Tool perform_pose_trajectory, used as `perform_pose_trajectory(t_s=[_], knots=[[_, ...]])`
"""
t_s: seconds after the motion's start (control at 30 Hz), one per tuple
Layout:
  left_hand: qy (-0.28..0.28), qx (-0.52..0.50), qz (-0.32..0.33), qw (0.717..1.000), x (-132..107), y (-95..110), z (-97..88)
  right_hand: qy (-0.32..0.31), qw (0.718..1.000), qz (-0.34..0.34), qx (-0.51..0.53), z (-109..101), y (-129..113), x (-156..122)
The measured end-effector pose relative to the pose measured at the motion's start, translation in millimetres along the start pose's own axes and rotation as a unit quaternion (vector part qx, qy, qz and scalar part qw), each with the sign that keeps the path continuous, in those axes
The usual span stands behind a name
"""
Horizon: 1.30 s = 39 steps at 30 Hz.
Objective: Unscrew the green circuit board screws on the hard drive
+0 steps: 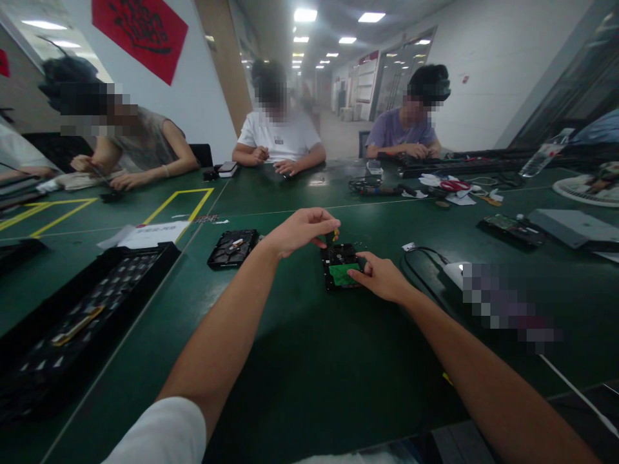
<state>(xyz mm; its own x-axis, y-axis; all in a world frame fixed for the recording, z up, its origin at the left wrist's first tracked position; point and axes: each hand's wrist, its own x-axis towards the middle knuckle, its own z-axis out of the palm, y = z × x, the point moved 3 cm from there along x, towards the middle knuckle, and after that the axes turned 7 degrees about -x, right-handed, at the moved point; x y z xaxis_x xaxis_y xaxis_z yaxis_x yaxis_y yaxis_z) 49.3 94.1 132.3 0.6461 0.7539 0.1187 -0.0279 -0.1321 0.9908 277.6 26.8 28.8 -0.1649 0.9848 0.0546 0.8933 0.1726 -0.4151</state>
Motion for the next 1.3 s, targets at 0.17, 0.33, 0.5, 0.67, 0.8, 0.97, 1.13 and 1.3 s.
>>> perform_pose_trajectory(t_s=[0.17, 0.33, 0.5, 0.67, 0.8, 0.97, 1.13, 1.3], knots=[[0.043, 0.045, 0.016, 0.998, 3, -4, 0.5, 0.002, 1.000, -0.006, 0.003, 1, 1, 0], [0.030, 0.052, 0.036, 0.998, 5, -6, 4.0, 0.017, 1.000, -0.011, -0.009, 2, 2, 1], [-0.042, 0.015, 0.027, 0.999, 1, -1, 11.8, 0.015, 1.000, -0.015, -0.005, 2, 2, 0], [-0.064, -0.077, -0.008, 0.995, -2, 1, 9.1, 0.013, 1.000, -0.006, 0.003, 0, 1, -1], [-0.062, -0.129, -0.018, 0.990, -1, 0, 7.3, 0.011, 1.000, -0.005, 0.005, -1, 0, -2], [-0.023, -0.087, -0.005, 0.996, 1, -1, 6.9, 0.006, 1.000, -0.012, 0.007, -1, 0, -2], [0.054, -0.010, 0.018, 0.998, 5, -7, 5.2, 0.004, 1.000, -0.014, 0.006, 1, 2, 0], [0.015, -0.018, 0.039, 0.999, 8, -8, 11.3, 0.006, 1.000, -0.019, 0.000, 0, 2, -1]])
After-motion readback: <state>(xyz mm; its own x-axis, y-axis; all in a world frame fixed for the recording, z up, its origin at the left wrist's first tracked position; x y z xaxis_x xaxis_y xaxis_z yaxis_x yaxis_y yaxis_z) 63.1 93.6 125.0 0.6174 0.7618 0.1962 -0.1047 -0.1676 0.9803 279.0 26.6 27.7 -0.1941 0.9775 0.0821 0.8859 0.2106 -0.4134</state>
